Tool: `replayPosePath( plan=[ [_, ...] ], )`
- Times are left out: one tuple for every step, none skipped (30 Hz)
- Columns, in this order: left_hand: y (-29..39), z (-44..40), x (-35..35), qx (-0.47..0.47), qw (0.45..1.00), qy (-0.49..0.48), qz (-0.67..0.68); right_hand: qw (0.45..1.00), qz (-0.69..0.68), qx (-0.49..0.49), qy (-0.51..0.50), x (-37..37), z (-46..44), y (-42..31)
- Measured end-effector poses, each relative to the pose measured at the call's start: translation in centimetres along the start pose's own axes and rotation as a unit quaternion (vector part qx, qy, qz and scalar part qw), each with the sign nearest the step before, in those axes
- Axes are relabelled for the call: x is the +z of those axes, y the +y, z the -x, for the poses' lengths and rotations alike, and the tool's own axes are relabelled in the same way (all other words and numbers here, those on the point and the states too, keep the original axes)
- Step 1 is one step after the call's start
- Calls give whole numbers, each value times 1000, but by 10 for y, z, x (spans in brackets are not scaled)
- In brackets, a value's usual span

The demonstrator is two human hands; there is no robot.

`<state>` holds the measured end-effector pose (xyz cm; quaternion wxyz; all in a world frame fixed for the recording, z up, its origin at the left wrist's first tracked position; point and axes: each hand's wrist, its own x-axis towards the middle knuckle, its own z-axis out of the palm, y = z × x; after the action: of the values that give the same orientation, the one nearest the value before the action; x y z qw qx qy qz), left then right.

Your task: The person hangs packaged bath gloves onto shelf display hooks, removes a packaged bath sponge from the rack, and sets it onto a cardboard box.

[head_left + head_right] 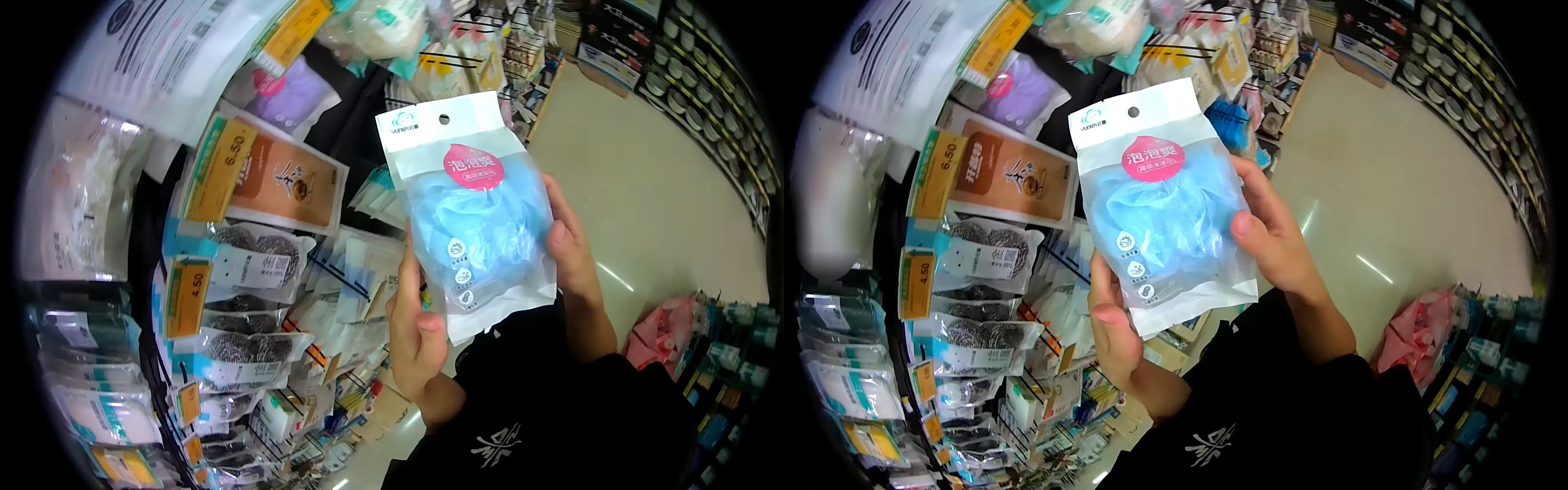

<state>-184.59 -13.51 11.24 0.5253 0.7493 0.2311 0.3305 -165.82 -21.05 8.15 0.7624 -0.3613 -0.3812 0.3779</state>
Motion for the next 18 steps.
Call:
replayPosePath(
  plan=[
    [8,1,1,-27,999,17,-13,1000,7,-9,-19,-1,-4,6],
    [14,2,0,-52,998,34,-27,999,13,-19,-38,-1,-6,11],
    [14,3,-4,-61,997,37,-29,999,4,-7,-51,0,-8,15],
    [13,4,-6,-68,996,38,-30,998,-5,2,-62,-1,-10,18],
    [12,6,-10,-77,996,37,-29,997,-11,13,-71,0,-11,20],
    [11,8,-13,-80,996,39,-20,997,-12,22,-68,4,-11,18],
    [10,10,-14,-84,996,41,-9,997,-12,31,-64,9,-10,15],
    [10,12,-14,-88,995,42,3,997,-10,41,-60,11,-9,12],
    [11,13,-13,-86,995,41,5,997,-3,53,-56,11,-8,10],
    [12,15,-12,-85,996,40,7,996,4,67,-54,11,-8,9],
    [13,17,-11,-82,996,40,9,996,11,79,-51,10,-7,7],
    [13,20,-11,-85,995,44,14,995,9,81,-55,11,-7,6],
    [12,23,-10,-86,995,48,18,995,7,81,-59,11,-7,4],
    [12,25,-10,-88,995,51,23,995,6,81,-63,12,-6,2],
    [12,27,-10,-84,995,48,27,995,1,84,-62,11,-4,1],
    [13,27,-10,-81,995,43,32,994,-3,87,-59,10,-1,0],
    [13,28,-9,-78,996,35,38,995,-6,89,-54,9,2,-1],
    [12,30,-8,-79,996,32,36,995,-13,91,-49,7,7,0]
  ],
)
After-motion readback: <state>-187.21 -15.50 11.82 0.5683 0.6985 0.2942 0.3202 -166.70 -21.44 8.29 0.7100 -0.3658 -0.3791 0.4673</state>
